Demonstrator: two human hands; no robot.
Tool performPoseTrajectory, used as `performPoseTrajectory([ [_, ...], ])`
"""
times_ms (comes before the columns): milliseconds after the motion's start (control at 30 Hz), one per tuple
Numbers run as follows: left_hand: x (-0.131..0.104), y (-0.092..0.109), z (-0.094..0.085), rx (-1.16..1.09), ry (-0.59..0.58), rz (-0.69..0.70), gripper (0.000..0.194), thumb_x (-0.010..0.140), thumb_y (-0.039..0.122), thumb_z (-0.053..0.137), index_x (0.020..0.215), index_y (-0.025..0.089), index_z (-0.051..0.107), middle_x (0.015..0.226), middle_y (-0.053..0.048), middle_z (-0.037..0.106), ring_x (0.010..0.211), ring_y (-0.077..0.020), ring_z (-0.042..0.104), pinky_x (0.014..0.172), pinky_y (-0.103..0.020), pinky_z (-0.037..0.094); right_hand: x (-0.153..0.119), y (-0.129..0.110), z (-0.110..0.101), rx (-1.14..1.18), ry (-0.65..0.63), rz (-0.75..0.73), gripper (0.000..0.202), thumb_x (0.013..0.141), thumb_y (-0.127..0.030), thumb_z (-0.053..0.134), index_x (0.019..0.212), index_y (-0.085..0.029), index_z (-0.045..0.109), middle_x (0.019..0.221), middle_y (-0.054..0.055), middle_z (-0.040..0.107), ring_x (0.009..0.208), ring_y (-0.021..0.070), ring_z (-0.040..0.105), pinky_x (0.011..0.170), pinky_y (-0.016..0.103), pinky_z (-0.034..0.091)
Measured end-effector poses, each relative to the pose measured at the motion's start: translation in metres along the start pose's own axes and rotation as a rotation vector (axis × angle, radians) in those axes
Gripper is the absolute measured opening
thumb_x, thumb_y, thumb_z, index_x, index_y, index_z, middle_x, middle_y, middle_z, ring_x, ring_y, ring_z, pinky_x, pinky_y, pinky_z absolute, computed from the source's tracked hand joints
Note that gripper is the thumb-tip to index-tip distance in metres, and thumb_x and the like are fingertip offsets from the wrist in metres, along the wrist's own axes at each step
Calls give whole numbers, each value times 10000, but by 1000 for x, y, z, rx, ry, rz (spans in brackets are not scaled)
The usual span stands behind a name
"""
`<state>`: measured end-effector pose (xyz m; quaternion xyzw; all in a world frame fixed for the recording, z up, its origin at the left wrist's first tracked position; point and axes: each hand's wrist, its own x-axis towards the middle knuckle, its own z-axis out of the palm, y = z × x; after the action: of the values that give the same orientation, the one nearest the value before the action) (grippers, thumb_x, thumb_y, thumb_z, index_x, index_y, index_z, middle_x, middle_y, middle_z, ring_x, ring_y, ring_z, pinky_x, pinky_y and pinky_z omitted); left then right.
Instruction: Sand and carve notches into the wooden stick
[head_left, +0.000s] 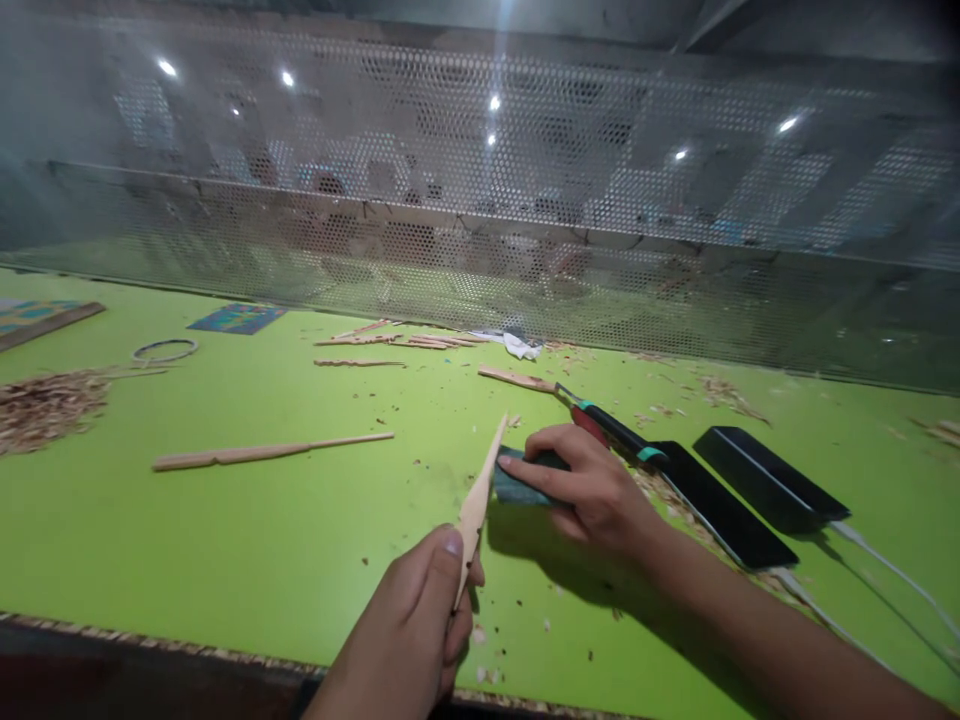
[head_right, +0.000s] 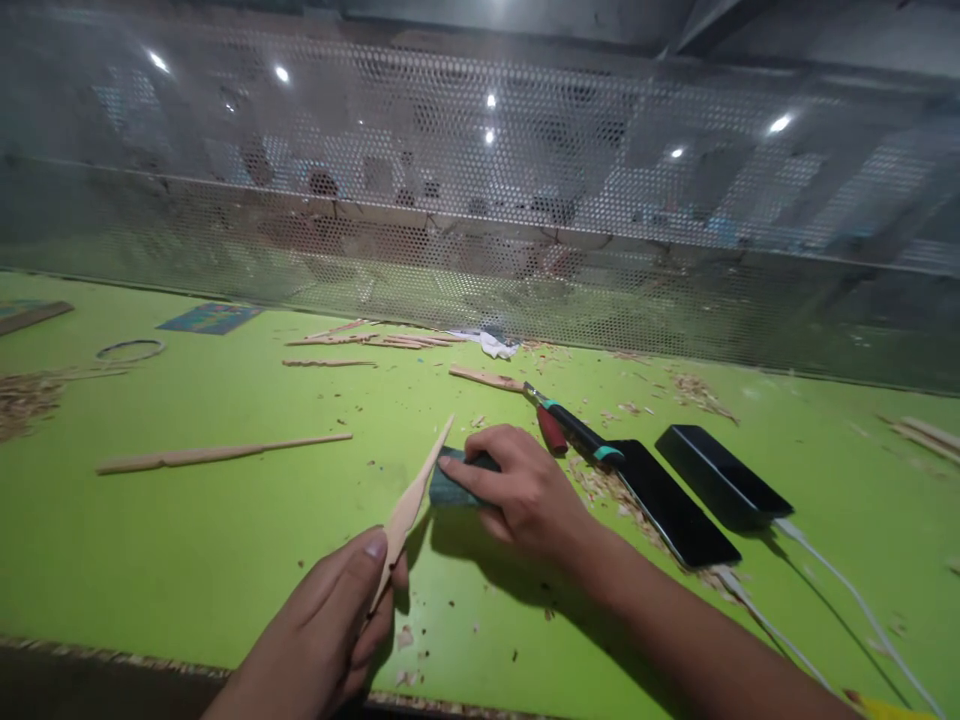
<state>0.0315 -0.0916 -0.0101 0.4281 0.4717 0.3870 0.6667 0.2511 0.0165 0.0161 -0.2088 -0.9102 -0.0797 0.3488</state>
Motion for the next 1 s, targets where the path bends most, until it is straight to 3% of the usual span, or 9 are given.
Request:
performPoseTrajectory([
  [100, 0, 1, 0, -17, -26, 11, 447, 1043, 663, 420, 964, 239, 535, 559, 113, 337, 446, -87, 219, 408, -206, 198, 0, 6, -2, -13, 21, 10, 410, 885, -32, 545, 1220, -159, 746, 1058, 133, 651, 951, 266, 626, 802, 450, 555],
  [233, -1, 7, 2, 32, 43, 72, 369, 1011, 593, 540, 1030, 225, 554, 620, 99, 382, 505, -88, 291, 455, -190, 241, 3, 1, -8, -26, 67, -20, 412, 908, -33, 534, 1249, -161, 727, 1056, 123, 636, 948, 250, 621, 812, 426, 547],
  [467, -6, 14, 4, 119, -6, 28, 395, 1050, 577, 451, 1132, 208, 565, 571, 125, 341, 402, -87, 238, 399, -218, 211, 4, -5, -11, -9, 51, -19, 394, 932, -85, 564, 1269, -207, 728, 1061, 113, 649, 967, 255, 638, 840, 428, 550],
  [667, -4, 14, 5, 159, 52, 89, 375, 1028, 543, 510, 1093, 188, 612, 682, 67, 436, 530, -104, 314, 485, -217, 256, 4, -9, -6, -3, 22, -40, 375, 928, -92, 554, 1254, -170, 722, 1053, 122, 648, 950, 253, 628, 816, 425, 538],
  [867, -2, 13, 1, 302, 82, 180, 373, 1048, 516, 463, 1096, 191, 640, 817, -17, 586, 723, -174, 469, 617, -248, 372, 4, -29, -1, 82, -17, -80, 374, 897, -74, 561, 1234, -135, 712, 1035, 119, 660, 940, 251, 623, 807, 417, 526],
  [1000, -5, 10, 1, 338, 147, 168, 363, 1049, 498, 432, 1060, 209, 651, 787, -19, 609, 727, -196, 504, 665, -271, 396, 7, -33, -2, 130, -19, -137, 338, 918, -69, 547, 1212, -128, 701, 1030, 117, 679, 943, 242, 642, 813, 406, 531],
])
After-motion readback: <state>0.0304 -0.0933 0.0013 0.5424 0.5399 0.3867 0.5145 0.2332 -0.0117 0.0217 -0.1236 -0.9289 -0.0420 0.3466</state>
